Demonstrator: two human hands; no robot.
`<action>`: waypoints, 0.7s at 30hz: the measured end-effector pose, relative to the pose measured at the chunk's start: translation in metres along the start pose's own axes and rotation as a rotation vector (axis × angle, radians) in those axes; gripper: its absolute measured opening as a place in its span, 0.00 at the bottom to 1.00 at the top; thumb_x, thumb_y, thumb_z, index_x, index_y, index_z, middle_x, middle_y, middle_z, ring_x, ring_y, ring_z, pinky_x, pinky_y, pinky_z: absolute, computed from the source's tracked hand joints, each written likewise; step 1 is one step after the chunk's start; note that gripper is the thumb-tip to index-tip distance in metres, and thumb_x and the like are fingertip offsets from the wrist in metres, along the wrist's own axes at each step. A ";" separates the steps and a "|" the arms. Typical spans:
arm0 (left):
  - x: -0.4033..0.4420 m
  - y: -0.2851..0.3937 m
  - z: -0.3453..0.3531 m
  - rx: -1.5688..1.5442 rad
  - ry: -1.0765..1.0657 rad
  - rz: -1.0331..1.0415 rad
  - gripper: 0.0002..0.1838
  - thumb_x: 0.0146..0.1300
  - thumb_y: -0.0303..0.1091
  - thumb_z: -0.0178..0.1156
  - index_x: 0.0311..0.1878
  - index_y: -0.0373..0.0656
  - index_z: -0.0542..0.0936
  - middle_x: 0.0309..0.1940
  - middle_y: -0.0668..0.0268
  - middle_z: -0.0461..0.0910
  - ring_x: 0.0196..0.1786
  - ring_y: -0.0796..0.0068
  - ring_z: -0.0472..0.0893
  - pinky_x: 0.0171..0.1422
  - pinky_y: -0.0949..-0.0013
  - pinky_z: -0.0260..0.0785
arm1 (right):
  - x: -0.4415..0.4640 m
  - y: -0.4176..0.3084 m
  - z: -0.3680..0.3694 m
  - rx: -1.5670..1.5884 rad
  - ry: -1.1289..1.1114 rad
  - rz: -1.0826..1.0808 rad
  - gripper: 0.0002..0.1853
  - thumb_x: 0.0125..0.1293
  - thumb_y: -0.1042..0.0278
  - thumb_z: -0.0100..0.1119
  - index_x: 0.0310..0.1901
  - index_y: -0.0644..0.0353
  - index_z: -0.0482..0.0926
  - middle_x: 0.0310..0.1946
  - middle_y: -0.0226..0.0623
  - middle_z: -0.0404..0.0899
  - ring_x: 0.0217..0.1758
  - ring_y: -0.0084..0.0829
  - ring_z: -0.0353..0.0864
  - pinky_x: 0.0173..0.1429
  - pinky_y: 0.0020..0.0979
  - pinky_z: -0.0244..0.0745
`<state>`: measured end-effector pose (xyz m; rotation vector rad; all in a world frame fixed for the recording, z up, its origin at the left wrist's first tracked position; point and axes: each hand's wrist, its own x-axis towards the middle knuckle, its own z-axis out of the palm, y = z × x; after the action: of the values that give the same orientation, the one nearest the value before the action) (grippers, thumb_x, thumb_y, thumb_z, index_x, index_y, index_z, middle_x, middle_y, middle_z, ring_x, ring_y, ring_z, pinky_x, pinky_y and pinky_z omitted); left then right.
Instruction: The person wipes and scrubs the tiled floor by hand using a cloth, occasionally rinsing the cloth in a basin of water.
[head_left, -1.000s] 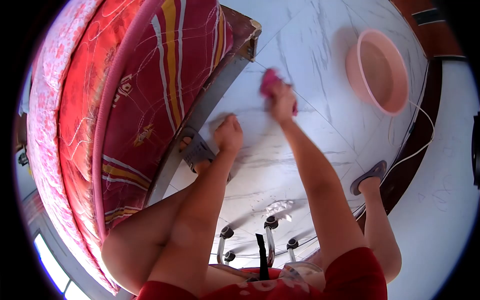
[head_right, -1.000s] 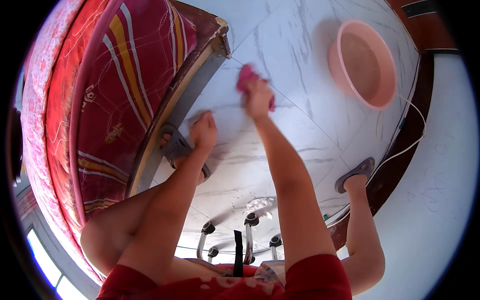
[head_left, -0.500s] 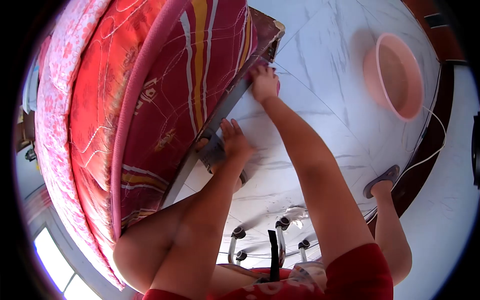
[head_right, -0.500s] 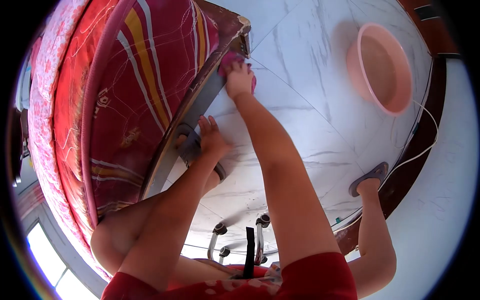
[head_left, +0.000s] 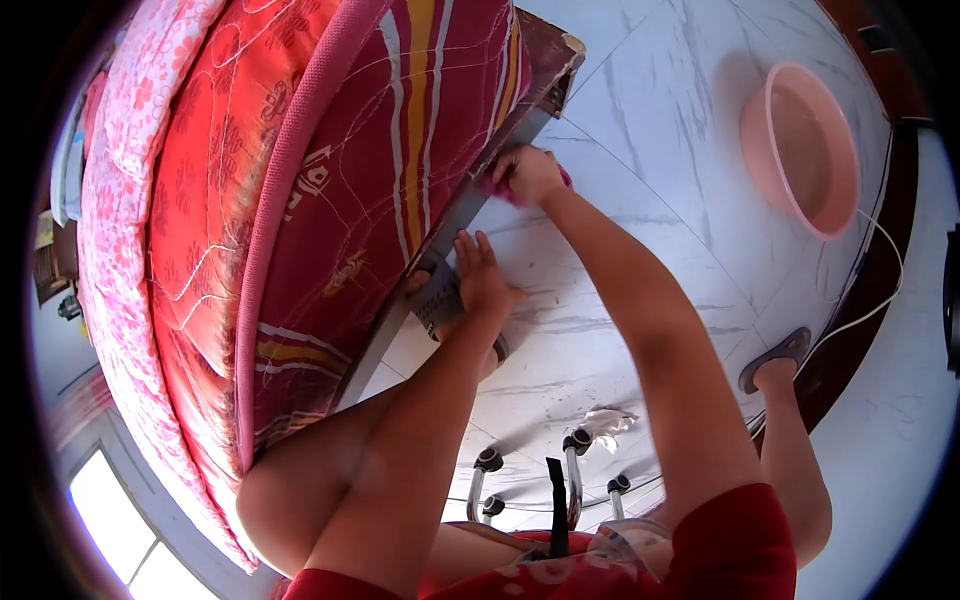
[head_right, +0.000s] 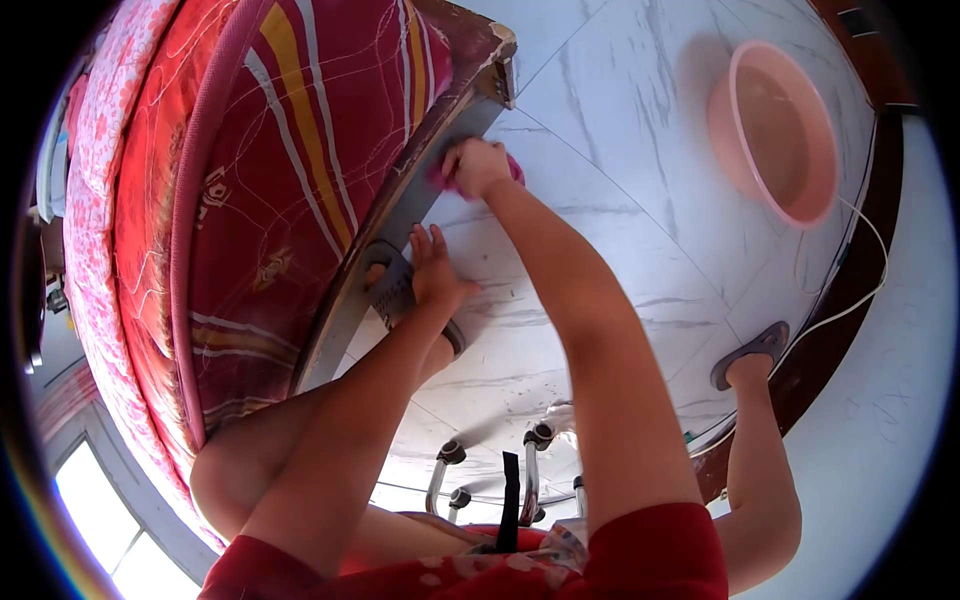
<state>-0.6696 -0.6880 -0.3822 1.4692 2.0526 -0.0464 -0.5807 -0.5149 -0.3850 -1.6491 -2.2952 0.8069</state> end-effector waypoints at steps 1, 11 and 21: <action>0.000 0.001 0.000 -0.008 0.008 -0.005 0.66 0.29 0.41 0.78 0.70 0.34 0.45 0.72 0.43 0.37 0.75 0.50 0.39 0.76 0.64 0.38 | -0.001 -0.001 -0.006 0.084 -0.323 -0.047 0.16 0.48 0.74 0.57 0.41 0.48 0.81 0.48 0.29 0.75 0.56 0.38 0.68 0.56 0.44 0.60; 0.001 0.005 -0.002 -0.002 -0.011 -0.019 0.66 0.30 0.40 0.78 0.70 0.34 0.45 0.72 0.43 0.36 0.75 0.51 0.38 0.76 0.67 0.38 | 0.015 0.024 -0.010 0.250 -0.220 -0.001 0.13 0.51 0.73 0.54 0.36 0.43 0.84 0.40 0.25 0.81 0.51 0.34 0.74 0.56 0.45 0.63; 0.000 0.003 0.000 0.026 -0.008 -0.008 0.67 0.30 0.43 0.78 0.71 0.34 0.45 0.72 0.44 0.35 0.75 0.51 0.39 0.76 0.66 0.38 | -0.037 0.036 0.040 -0.042 0.112 -0.395 0.14 0.49 0.69 0.58 0.39 0.42 0.83 0.50 0.23 0.74 0.59 0.33 0.66 0.56 0.44 0.59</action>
<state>-0.6669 -0.6867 -0.3813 1.4739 2.0589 -0.0817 -0.5567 -0.5529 -0.4321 -1.1594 -2.4530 0.5641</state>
